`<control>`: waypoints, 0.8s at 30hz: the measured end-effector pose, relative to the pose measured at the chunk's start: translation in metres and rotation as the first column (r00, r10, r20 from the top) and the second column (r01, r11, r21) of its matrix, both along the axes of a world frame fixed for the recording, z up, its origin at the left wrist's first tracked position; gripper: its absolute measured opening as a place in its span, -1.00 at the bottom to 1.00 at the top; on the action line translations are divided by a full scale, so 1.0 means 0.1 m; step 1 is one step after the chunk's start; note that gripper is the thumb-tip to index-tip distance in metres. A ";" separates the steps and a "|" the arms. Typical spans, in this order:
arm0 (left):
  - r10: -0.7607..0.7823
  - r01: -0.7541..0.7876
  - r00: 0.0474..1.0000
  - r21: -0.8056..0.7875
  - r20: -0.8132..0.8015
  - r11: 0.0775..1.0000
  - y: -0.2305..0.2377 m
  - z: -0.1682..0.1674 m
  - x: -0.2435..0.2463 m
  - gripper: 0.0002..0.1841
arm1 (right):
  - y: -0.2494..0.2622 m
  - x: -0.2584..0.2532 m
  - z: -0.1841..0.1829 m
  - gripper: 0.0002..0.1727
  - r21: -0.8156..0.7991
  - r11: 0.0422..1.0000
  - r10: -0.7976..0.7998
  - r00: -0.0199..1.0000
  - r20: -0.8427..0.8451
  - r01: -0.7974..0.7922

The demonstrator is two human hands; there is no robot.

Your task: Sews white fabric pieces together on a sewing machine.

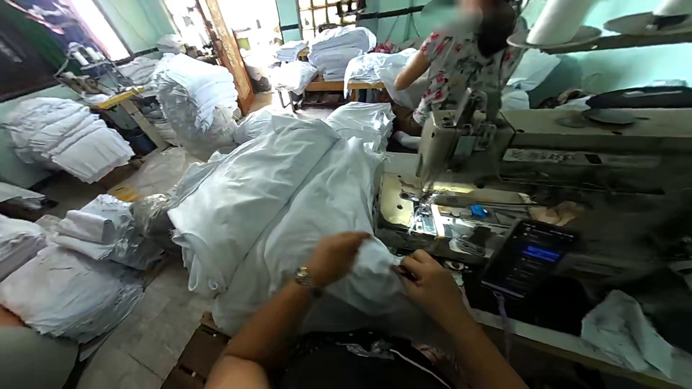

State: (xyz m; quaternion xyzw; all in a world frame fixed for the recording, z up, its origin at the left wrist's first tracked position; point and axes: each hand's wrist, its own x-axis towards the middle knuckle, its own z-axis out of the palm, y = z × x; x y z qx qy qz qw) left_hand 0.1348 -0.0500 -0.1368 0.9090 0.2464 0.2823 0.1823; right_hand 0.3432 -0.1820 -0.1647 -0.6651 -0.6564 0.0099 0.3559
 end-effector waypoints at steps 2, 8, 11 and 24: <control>-0.061 0.075 0.972 0.051 -0.226 0.996 -0.05 -0.15 0.31 -0.64 | 0.01 0.00 0.06 -0.81 0.012 1.000 0.011 1.000 0.006 -0.011; -0.097 0.131 0.854 0.031 -0.512 0.991 0.06 -0.12 0.56 -0.74 | 0.18 0.24 0.08 -0.62 -0.553 0.833 -0.113 0.979 -0.168 0.001; -0.135 0.117 0.922 -0.071 -0.363 0.991 0.05 -0.08 0.48 -0.74 | 0.25 0.25 0.13 -0.65 -0.579 0.793 -0.013 0.946 -0.325 -0.188; -0.124 0.125 0.985 -0.005 -0.116 0.992 0.07 -0.04 0.28 -0.68 | 0.31 0.13 0.16 -0.75 -0.371 0.898 0.171 0.965 -0.202 -0.236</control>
